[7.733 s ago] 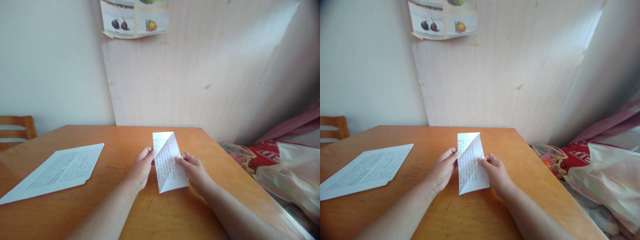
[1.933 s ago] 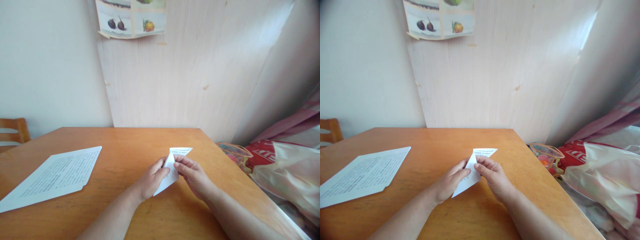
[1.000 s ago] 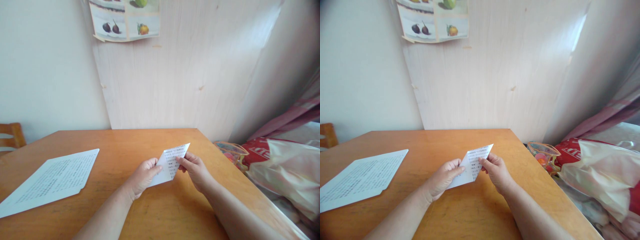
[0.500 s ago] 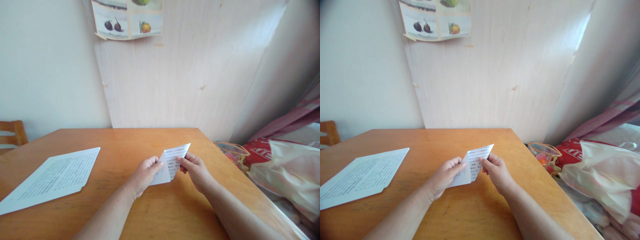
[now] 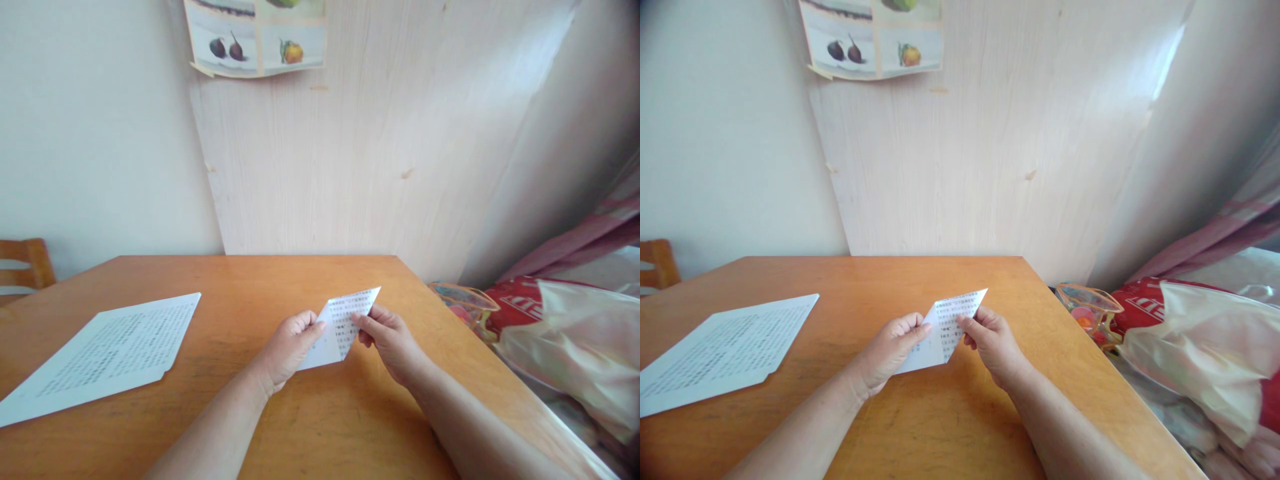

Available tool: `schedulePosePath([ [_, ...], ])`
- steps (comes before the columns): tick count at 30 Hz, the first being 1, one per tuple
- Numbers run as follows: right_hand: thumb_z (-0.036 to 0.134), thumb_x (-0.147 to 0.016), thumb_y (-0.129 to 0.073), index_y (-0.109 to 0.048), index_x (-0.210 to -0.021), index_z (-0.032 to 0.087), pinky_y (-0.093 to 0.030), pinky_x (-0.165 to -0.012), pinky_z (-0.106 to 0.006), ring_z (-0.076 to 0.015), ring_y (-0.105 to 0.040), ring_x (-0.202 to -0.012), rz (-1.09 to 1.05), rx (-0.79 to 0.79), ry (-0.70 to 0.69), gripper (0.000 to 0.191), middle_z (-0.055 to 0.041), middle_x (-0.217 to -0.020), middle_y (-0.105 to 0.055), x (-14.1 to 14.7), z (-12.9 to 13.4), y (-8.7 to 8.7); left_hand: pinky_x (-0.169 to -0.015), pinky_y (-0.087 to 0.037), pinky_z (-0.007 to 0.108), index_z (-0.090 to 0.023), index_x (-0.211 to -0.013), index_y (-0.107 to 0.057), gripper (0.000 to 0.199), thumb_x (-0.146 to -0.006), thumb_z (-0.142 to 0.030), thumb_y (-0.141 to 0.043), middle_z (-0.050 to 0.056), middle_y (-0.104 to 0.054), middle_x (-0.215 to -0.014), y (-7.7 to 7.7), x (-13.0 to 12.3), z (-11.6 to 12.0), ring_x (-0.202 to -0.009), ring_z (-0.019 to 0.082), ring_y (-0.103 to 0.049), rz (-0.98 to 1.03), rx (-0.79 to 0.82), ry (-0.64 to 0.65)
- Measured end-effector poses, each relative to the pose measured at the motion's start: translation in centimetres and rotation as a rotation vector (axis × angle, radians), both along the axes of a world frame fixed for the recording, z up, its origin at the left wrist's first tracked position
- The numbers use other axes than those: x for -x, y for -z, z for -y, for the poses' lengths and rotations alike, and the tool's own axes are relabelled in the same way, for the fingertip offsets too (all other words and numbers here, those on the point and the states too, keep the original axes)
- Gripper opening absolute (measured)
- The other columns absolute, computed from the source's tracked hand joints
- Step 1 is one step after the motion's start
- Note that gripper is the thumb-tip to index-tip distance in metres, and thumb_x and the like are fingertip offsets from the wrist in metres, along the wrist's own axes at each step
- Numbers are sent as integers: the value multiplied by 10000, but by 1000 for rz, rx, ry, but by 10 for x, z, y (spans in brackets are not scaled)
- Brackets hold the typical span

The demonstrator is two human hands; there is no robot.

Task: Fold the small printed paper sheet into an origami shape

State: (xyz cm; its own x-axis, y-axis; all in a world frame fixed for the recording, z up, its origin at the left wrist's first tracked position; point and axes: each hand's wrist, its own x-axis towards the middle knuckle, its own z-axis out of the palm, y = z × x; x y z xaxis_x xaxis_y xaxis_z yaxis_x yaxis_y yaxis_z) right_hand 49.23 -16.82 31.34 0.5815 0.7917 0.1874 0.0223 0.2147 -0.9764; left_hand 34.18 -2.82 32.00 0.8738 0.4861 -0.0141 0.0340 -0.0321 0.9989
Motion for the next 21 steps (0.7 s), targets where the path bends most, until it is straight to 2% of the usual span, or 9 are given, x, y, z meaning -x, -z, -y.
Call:
schedulePosePath([
  [13,389,-859,-712,-702,-933,202,-381,-590,-272,-119,-516,-643,25,46,-93,201,-10,-801,-664,6,-2,3,-629,-407,246,-175,-908,-565,351,-850,-511,-647,18,-649,-790,3,-2,-3,-684,153,-574,34,38,3],
  [18,347,-811,-768,-663,-1059,231,-496,-767,-332,-187,-637,-864,-13,-58,-173,293,-39,-1010,-717,15,-8,8,-580,-374,229,-176,-866,-570,330,-823,-489,-666,1,-625,-738,3,-2,-1,-631,133,-528,24,18,-67],
  [21,336,-805,-772,-645,-1070,235,-510,-859,-385,-220,-655,-961,-23,-74,-185,310,-50,-1061,-720,18,-10,13,-571,-361,224,-174,-858,-573,314,-824,-474,-658,-2,-621,-726,3,-3,-1,-626,129,-516,18,5,-89],
])
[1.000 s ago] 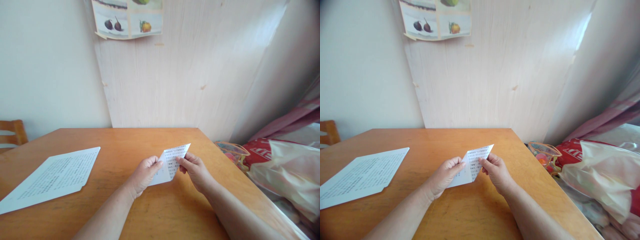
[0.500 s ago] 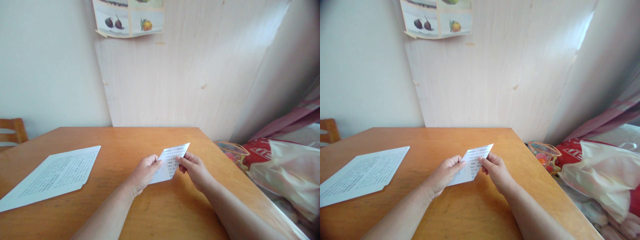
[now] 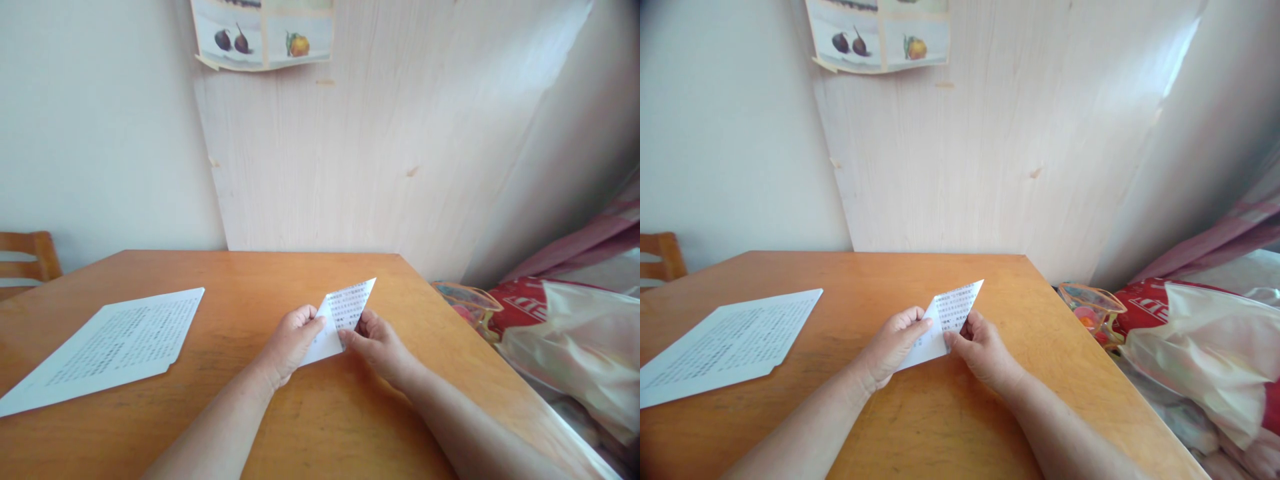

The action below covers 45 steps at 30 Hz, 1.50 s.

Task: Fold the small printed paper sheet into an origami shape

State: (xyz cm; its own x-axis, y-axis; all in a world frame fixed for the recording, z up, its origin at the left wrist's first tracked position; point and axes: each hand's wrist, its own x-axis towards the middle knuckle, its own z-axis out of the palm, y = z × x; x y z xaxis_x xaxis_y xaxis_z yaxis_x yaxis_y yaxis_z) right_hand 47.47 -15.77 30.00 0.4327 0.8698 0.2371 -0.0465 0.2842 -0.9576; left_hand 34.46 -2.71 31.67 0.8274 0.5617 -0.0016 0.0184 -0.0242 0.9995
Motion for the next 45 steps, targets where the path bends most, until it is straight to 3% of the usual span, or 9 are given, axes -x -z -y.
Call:
schedulePosePath([
  [13,348,-824,-748,-631,-1078,232,-508,-905,-421,-236,-670,-963,3,1,43,302,-58,-1063,-726,-1,-2,4,-700,-454,282,-169,-984,-580,273,-816,-363,-674,50,-693,-932,-2,0,3,-842,211,-638,-6,-51,55],
  [29,366,-818,-752,-661,-1041,241,-494,-922,-426,-244,-664,-977,-17,0,42,271,-55,-1049,-730,-1,-3,3,-688,-439,278,-170,-966,-606,248,-806,-341,-686,36,-696,-890,-6,1,3,-819,211,-627,9,-100,4],
  [38,333,-797,-751,-663,-1016,233,-487,-754,-348,-207,-644,-837,-16,12,109,256,-37,-960,-724,-1,-4,2,-766,-473,308,-165,-1023,-598,279,-804,-307,-694,52,-698,-938,0,-3,-2,-887,226,-651,92,-151,5],
  [45,337,-769,-752,-660,-929,209,-378,-564,-274,-130,-509,-611,-26,34,176,225,-8,-803,-675,-4,-2,-4,-742,-477,307,-171,-1042,-587,324,-813,-363,-709,40,-700,-877,2,-3,-5,-806,209,-665,76,-94,-3],
])
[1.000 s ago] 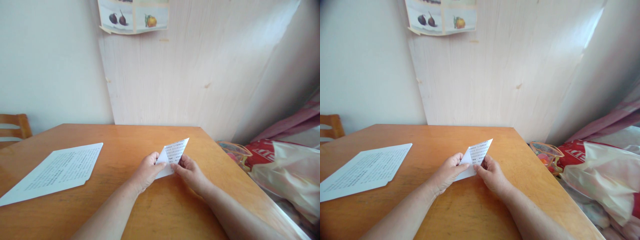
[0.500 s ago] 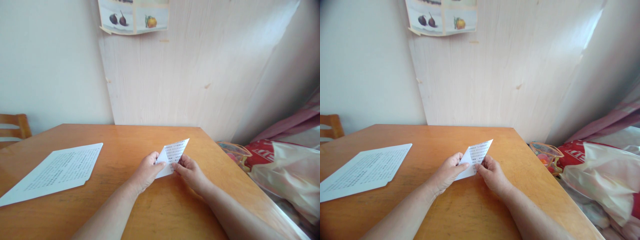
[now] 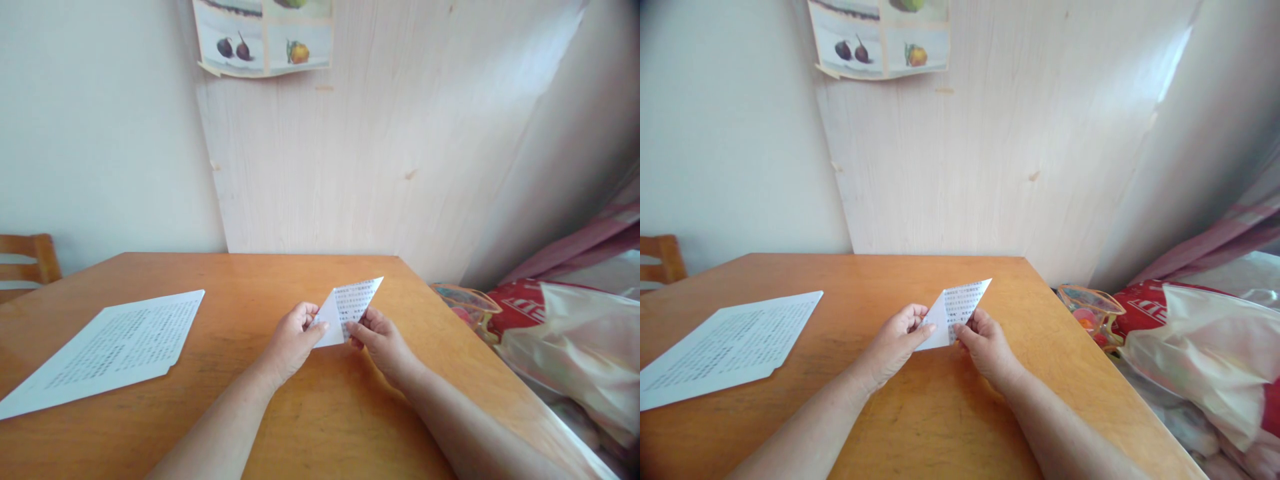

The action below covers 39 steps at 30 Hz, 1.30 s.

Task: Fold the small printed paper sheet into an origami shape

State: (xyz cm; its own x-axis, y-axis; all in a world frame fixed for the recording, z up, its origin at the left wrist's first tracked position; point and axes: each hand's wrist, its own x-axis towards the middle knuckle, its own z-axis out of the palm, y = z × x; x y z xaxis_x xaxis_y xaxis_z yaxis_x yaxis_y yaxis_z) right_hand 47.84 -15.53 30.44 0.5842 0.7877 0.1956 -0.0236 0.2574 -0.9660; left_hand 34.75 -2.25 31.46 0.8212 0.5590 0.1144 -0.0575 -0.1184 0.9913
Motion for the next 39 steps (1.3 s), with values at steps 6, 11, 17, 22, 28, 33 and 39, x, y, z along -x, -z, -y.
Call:
schedulePosePath([
  [6,348,-777,-748,-659,-924,210,-355,-554,-271,-120,-476,-597,-15,9,-16,220,-4,-790,-659,-1,2,-1,-750,-481,303,-173,-1036,-587,316,-808,-351,-713,46,-697,-897,-6,3,2,-802,192,-657,5,-17,-32],
  [11,363,-784,-751,-643,-938,207,-364,-555,-272,-115,-479,-589,-18,-2,-2,244,6,-774,-643,-3,2,1,-793,-482,319,-167,-1123,-563,429,-807,-403,-732,50,-686,-933,-5,3,1,-856,198,-651,12,-8,-91],
  [17,366,-774,-782,-636,-983,200,-411,-597,-274,-131,-559,-653,-147,-32,40,305,-9,-791,-660,-8,3,1,-819,-499,302,-177,-1153,-571,514,-765,-421,-804,72,-696,-1038,2,-1,-4,-918,178,-651,70,296,-220],
  [22,388,-760,-808,-659,-992,194,-447,-643,-291,-152,-591,-704,-228,-66,-7,337,-41,-855,-692,-4,0,4,-873,-518,304,-185,-1109,-656,369,-816,-380,-766,91,-728,-1063,3,-6,1,-946,176,-678,144,605,7],
  [28,400,-794,-789,-691,-988,212,-466,-681,-296,-152,-600,-727,-196,-70,-123,288,-43,-906,-707,6,-3,6,-884,-517,349,-169,-1153,-673,355,-845,-333,-739,127,-706,-1196,3,-7,10,-949,205,-680,193,580,164],
  [33,383,-809,-773,-697,-983,224,-450,-651,-294,-154,-564,-718,-27,-60,-158,248,-25,-858,-680,11,-2,1,-802,-511,293,-169,-1202,-656,364,-854,-259,-713,119,-704,-1196,4,-6,6,-932,184,-662,192,568,88],
  [39,294,-780,-759,-660,-981,243,-474,-672,-328,-185,-574,-750,129,-23,23,230,-16,-850,-647,0,4,2,-717,-492,232,-163,-1134,-687,337,-800,-184,-733,119,-717,-1171,-1,-2,-2,-859,148,-658,176,593,5],
])
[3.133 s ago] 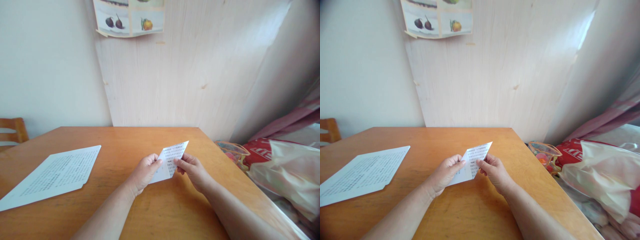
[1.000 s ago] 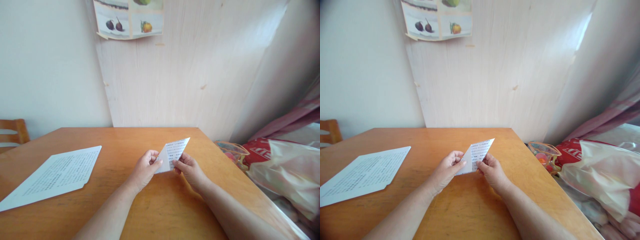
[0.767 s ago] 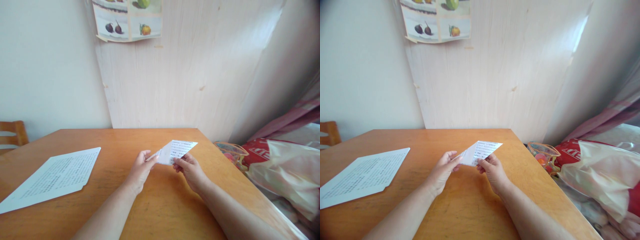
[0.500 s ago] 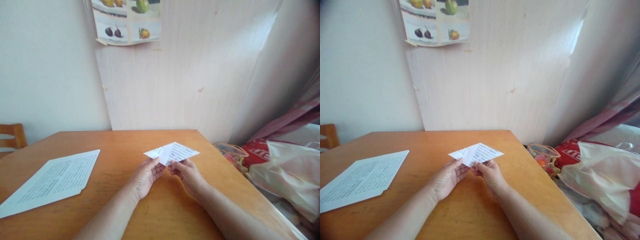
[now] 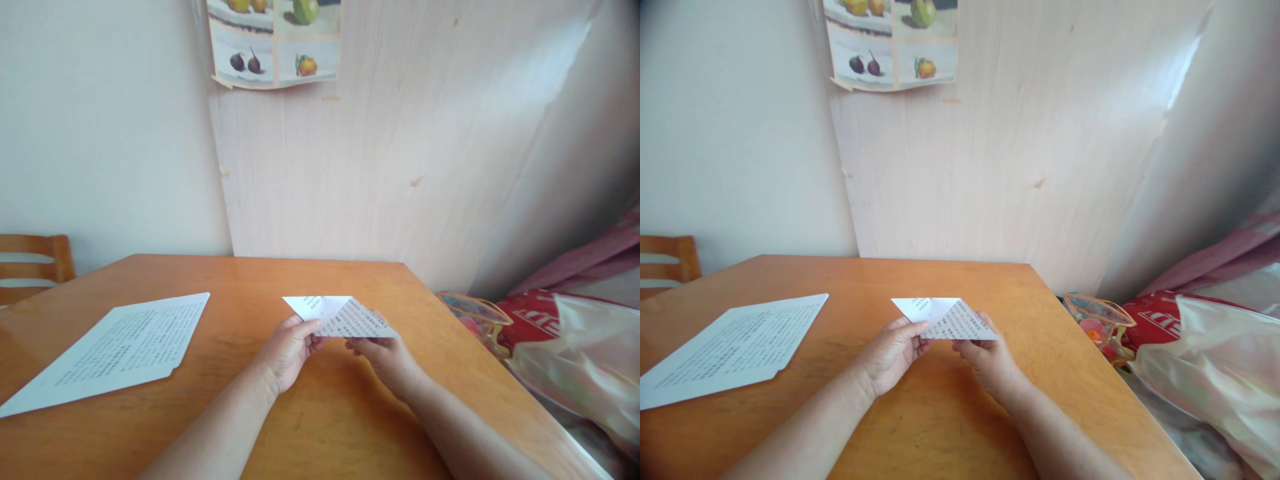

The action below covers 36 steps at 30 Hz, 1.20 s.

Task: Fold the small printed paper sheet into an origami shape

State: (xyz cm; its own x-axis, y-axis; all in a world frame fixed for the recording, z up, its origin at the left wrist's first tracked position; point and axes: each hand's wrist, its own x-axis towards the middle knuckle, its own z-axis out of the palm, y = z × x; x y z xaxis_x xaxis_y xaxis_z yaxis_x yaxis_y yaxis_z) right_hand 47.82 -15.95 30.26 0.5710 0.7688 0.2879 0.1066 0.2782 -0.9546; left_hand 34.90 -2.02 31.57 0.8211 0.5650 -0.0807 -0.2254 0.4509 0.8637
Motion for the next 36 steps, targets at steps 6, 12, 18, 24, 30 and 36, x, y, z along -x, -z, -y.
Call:
schedulePosePath([
  [6,269,-787,-780,-457,-1438,346,-488,-855,-373,-205,-602,-960,147,-54,-80,731,-44,-1177,-610,-15,9,-3,-658,-450,211,-144,-1128,-695,352,-777,-155,-714,127,-737,-1095,-3,4,-3,-819,140,-650,-82,-50,28],
  [12,387,-799,-787,-732,-1097,316,-465,-932,-394,-261,-545,-1159,263,-50,-65,311,-61,-1225,-601,-19,9,-5,-718,-447,243,-162,-1158,-694,360,-800,-151,-661,107,-730,-1139,-2,4,0,-906,170,-641,-153,-209,69],
  [18,442,-840,-744,-752,-970,294,-454,-763,-331,-204,-594,-906,77,24,-143,197,-24,-1042,-697,-16,8,-5,-819,-467,309,-168,-1173,-693,352,-824,-193,-658,108,-717,-1166,-8,7,2,-1004,223,-630,-158,-305,136],
  [24,446,-854,-721,-731,-973,235,-407,-696,-311,-186,-561,-803,68,95,-124,242,-27,-928,-712,-15,8,-7,-795,-464,310,-170,-1167,-690,326,-847,-205,-636,102,-718,-1142,-9,8,3,-963,216,-623,-136,-345,178],
  [30,428,-848,-720,-698,-942,210,-375,-635,-298,-168,-528,-754,42,97,-69,239,-33,-893,-689,-16,6,-6,-841,-470,346,-171,-1166,-676,339,-909,-388,-636,118,-699,-1156,-2,6,0,-1048,253,-616,-87,-302,159],
  [36,420,-852,-711,-654,-904,207,-384,-624,-302,-156,-509,-715,36,97,-38,227,-19,-830,-649,-15,5,-5,-997,-424,403,-195,-1233,-662,375,-916,-395,-653,112,-681,-1256,-9,10,3,-1213,290,-569,-36,-374,221],
])
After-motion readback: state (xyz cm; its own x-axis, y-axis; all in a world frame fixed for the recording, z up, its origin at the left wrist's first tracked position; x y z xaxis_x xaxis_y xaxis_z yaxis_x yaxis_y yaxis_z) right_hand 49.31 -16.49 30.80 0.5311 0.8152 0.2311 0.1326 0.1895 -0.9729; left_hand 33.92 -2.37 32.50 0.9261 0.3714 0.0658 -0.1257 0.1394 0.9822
